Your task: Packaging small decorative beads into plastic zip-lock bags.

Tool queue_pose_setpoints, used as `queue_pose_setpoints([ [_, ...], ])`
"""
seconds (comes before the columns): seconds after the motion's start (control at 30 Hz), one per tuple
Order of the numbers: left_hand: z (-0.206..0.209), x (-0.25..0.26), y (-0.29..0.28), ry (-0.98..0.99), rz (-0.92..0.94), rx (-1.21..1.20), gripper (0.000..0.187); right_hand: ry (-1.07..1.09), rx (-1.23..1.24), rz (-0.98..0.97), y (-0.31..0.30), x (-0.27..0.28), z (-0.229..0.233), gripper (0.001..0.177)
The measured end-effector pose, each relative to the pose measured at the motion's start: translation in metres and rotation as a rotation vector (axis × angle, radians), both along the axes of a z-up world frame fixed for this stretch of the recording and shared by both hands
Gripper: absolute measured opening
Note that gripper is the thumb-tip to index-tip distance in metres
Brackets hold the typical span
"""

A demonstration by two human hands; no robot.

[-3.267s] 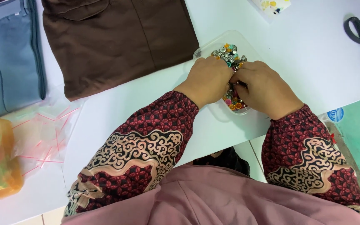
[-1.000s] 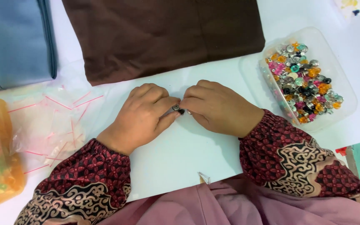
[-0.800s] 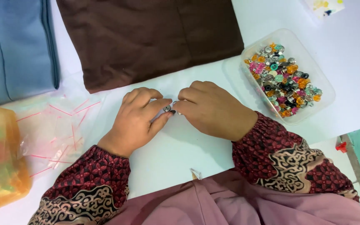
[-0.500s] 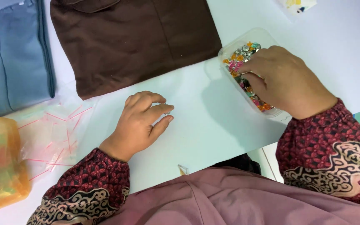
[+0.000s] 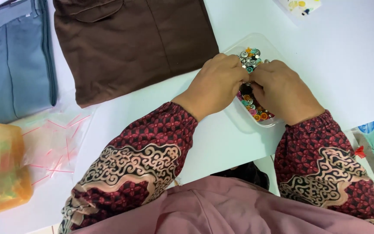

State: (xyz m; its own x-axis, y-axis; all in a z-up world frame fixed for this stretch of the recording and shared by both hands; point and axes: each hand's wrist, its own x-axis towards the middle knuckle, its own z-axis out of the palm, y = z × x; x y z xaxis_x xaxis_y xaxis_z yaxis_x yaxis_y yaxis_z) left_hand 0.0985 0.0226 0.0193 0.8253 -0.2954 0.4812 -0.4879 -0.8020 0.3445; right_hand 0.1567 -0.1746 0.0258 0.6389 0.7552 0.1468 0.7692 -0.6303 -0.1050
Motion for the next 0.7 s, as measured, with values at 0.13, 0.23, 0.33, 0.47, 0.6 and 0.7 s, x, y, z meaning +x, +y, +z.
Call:
queue_pose_setpoints([
  [0.13,-0.008,0.022,-0.007,0.121,0.013,0.070,0.009,0.028,-0.019,-0.024,-0.001,0.001,0.002,0.012],
  [0.23,-0.002,0.027,-0.004,0.287,-0.006,0.124,0.009,0.050,0.002,-0.028,-0.001,-0.002,0.011,0.012],
  [0.33,0.011,0.024,-0.003,0.408,-0.048,0.176,0.013,0.086,0.034,-0.030,-0.004,-0.002,0.012,0.013],
  [0.47,0.020,0.026,-0.005,0.428,-0.106,0.268,0.017,0.095,0.070,-0.040,-0.008,-0.001,0.009,0.014],
  [0.6,0.009,0.033,-0.006,0.380,-0.115,0.341,0.014,0.074,0.076,-0.026,-0.008,-0.001,0.009,0.014],
  [0.7,0.010,0.031,-0.009,0.298,-0.101,0.354,0.008,0.096,0.088,-0.031,-0.007,-0.003,0.013,0.015],
])
